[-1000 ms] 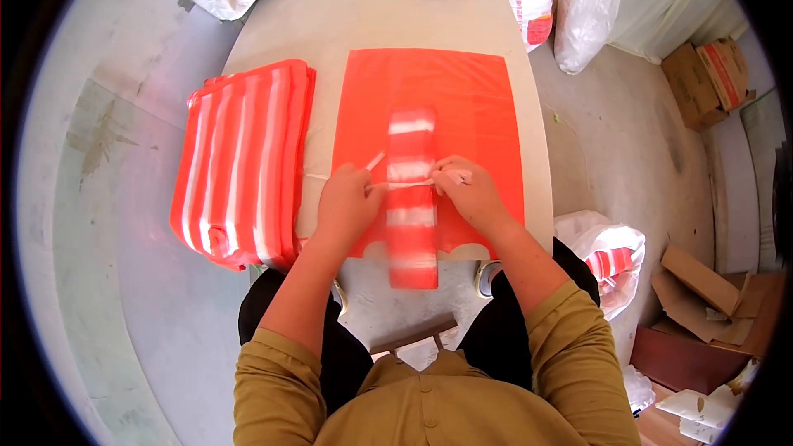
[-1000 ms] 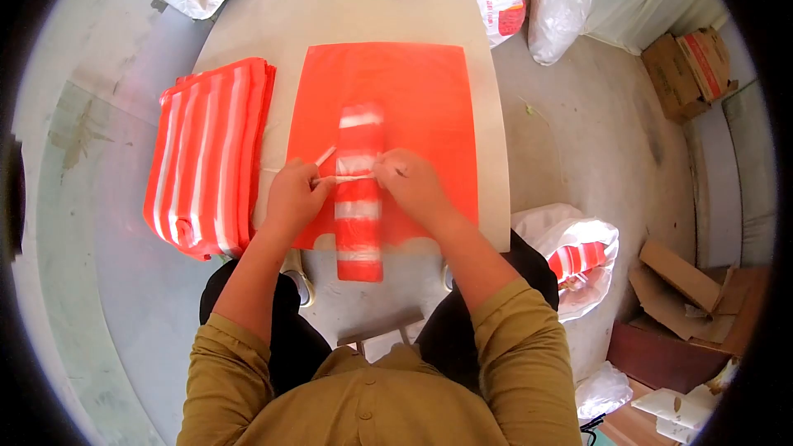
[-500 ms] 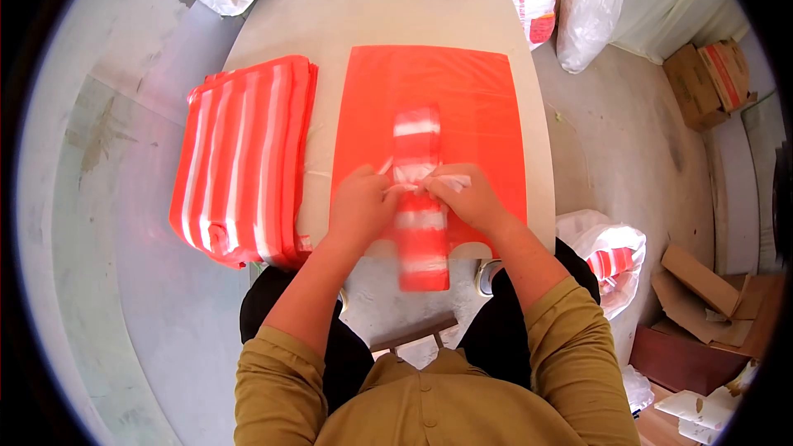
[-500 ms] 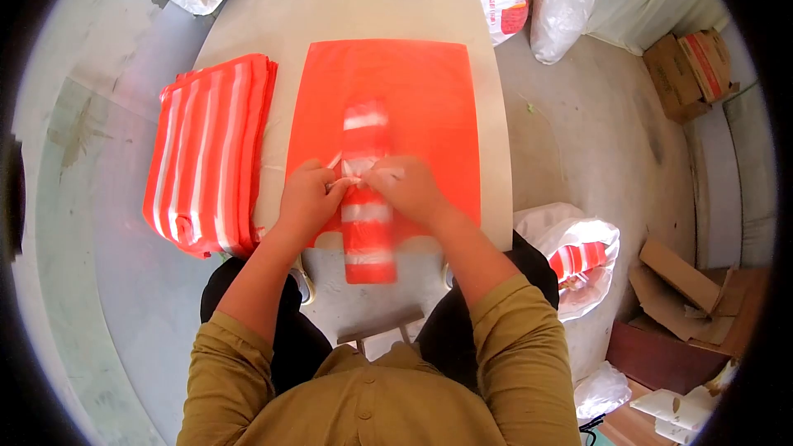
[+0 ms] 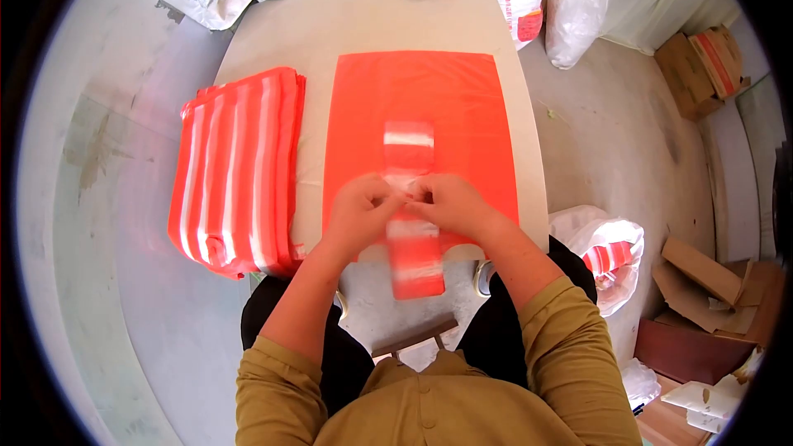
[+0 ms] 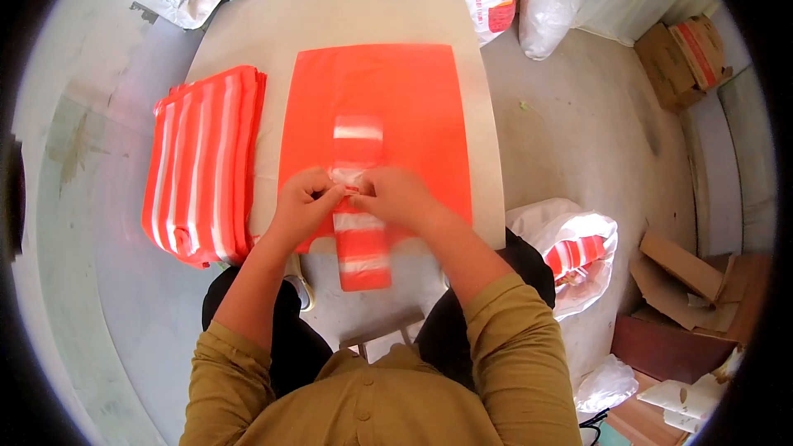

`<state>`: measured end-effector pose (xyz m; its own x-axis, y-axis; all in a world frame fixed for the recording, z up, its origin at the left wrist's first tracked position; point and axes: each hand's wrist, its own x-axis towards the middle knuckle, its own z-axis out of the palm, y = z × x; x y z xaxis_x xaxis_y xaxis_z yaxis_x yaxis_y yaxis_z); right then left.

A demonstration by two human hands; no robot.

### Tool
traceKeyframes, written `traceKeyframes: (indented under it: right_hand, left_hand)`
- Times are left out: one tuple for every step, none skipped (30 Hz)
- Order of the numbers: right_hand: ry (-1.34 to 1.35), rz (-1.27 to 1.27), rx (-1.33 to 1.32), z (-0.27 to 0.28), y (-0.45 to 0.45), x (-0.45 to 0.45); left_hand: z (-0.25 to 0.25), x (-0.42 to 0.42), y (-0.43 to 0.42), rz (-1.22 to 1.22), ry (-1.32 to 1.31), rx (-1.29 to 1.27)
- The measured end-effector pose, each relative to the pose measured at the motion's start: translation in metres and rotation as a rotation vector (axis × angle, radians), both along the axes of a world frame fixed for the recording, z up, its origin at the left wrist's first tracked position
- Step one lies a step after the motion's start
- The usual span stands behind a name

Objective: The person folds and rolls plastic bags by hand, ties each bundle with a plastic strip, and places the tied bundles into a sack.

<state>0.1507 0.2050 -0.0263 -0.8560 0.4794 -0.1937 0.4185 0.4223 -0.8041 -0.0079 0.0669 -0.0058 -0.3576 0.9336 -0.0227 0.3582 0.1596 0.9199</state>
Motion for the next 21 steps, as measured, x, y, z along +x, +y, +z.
traceKeyframes:
  right_hand:
    - [-0.009,0.005,0.031,0.007,-0.003,0.002]
    - [-0.019,0.01,0.061,0.01,-0.005,0.003]
    - [0.021,0.029,0.109,0.007,-0.006,0.004]
    - [0.062,0.047,0.158,0.002,-0.007,0.005]
    - [0.102,0.065,0.205,-0.001,-0.008,0.007]
    - [0.119,0.032,0.131,0.0,-0.01,0.008]
    - [0.138,-0.001,0.057,0.002,-0.012,0.008]
    - [0.156,-0.034,-0.017,0.005,-0.013,0.009]
    - [0.145,-0.03,0.015,0.007,-0.013,0.009]
    - [0.135,-0.026,0.046,0.01,-0.013,0.009]
    - [0.125,-0.018,0.078,0.011,-0.012,0.008]
    - [0.139,0.007,0.082,0.008,-0.01,0.008]
    - [0.153,0.032,0.085,0.003,-0.007,0.008]
    - [0.167,0.055,0.089,-0.003,-0.005,0.009]
    - [0.178,0.038,0.076,-0.008,-0.004,0.009]
    - [0.19,0.02,0.063,-0.012,-0.003,0.009]
    - [0.202,0.002,0.051,-0.015,-0.003,0.01]
    - [0.18,-0.024,-0.055,-0.008,-0.005,0.01]
    - [0.158,-0.049,-0.159,0.005,-0.006,0.011]
    - [0.135,-0.072,-0.262,0.013,-0.006,0.01]
    - [0.182,-0.098,-0.304,0.012,-0.007,0.009]
  left_hand:
    - [0.006,0.004,-0.001,-0.021,-0.052,0.003]
    - [0.01,0.007,-0.002,-0.103,-0.124,0.006]
    - [0.014,0.01,-0.003,-0.184,-0.196,0.009]
    - [0.016,0.013,-0.002,-0.266,-0.269,0.012]
    - [0.017,0.015,-0.001,-0.295,-0.316,0.079]
    - [0.018,0.017,0.001,-0.321,-0.363,0.148]
    - [0.019,0.018,0.003,-0.347,-0.409,0.216]
    - [0.021,0.021,0.005,-0.224,-0.461,0.159]
    - [0.024,0.023,0.006,-0.101,-0.511,0.102]
    - [0.025,0.025,0.007,0.024,-0.559,0.045]
    - [0.013,0.024,0.009,0.013,-0.392,0.063]
    - [-0.009,0.022,0.011,0.004,-0.226,0.08]
    - [-0.016,0.022,0.012,-0.006,-0.059,0.095]
    - [-0.02,0.022,0.011,-0.006,-0.029,0.065]
    - [-0.018,0.022,0.012,-0.007,0.0,0.034]
    - [-0.017,0.022,0.012,-0.009,0.031,0.003]
    - [-0.019,0.02,0.012,-0.002,0.054,-0.003]
    - [-0.023,0.017,0.012,0.006,0.077,-0.01]
    - [-0.026,0.015,0.013,0.015,0.101,-0.015]
    - [-0.028,0.014,0.013,0.043,0.029,-0.057]
    - [-0.028,0.014,0.014,0.071,-0.043,-0.099]
